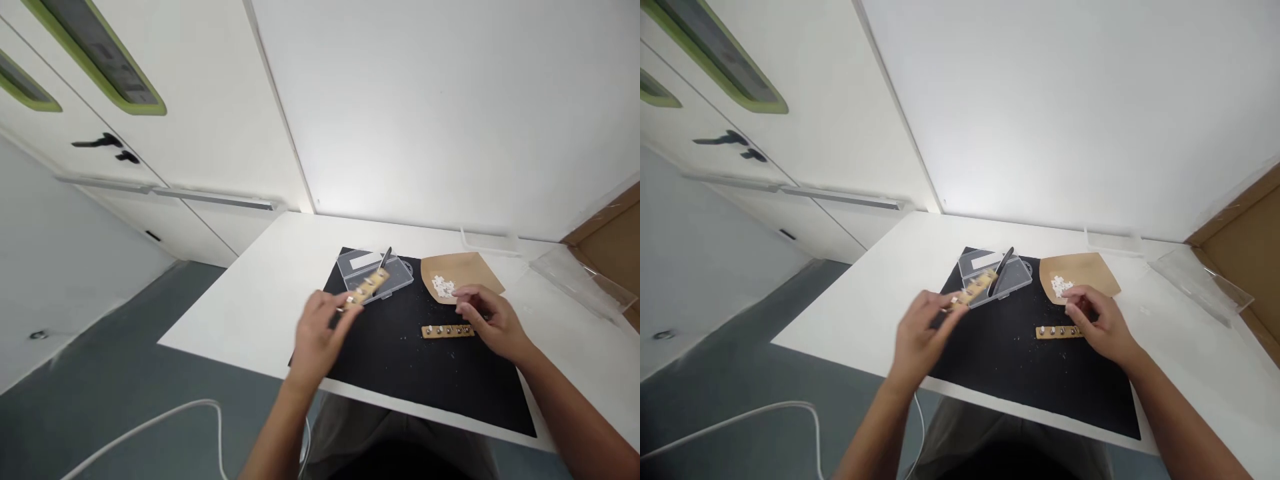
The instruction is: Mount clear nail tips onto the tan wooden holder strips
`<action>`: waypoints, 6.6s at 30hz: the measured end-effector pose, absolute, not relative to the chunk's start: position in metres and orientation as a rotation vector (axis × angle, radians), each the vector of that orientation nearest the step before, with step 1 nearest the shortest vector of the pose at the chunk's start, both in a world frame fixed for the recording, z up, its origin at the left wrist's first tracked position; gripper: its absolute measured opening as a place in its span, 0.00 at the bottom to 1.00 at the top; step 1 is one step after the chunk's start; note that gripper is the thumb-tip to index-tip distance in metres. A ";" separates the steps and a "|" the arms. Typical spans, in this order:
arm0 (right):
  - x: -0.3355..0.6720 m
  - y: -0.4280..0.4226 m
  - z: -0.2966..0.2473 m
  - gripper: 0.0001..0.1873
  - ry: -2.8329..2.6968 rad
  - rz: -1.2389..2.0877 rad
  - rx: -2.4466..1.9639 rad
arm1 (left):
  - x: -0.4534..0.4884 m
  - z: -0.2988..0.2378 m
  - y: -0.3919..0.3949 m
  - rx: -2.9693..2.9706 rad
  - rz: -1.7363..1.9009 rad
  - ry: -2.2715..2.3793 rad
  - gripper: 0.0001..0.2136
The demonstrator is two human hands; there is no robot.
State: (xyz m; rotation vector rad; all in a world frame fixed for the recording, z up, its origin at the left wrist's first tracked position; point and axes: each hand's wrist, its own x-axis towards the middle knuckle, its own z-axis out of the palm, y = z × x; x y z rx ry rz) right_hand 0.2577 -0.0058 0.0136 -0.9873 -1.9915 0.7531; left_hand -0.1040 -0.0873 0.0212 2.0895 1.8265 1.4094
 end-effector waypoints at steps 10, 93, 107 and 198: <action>0.234 -0.036 0.015 0.29 -1.675 1.476 -0.659 | -0.013 0.019 -0.070 2.279 1.484 1.060 0.15; 0.243 -0.015 0.024 0.20 -2.093 0.153 -0.626 | 0.001 0.001 -0.053 2.118 1.778 1.022 0.12; 0.236 -0.021 0.025 0.24 -2.060 -0.070 -0.629 | 0.001 -0.003 -0.054 2.104 1.757 1.041 0.12; 0.209 -0.029 0.018 0.08 -2.067 -0.044 -0.599 | 0.004 -0.015 -0.057 2.231 1.721 1.082 0.10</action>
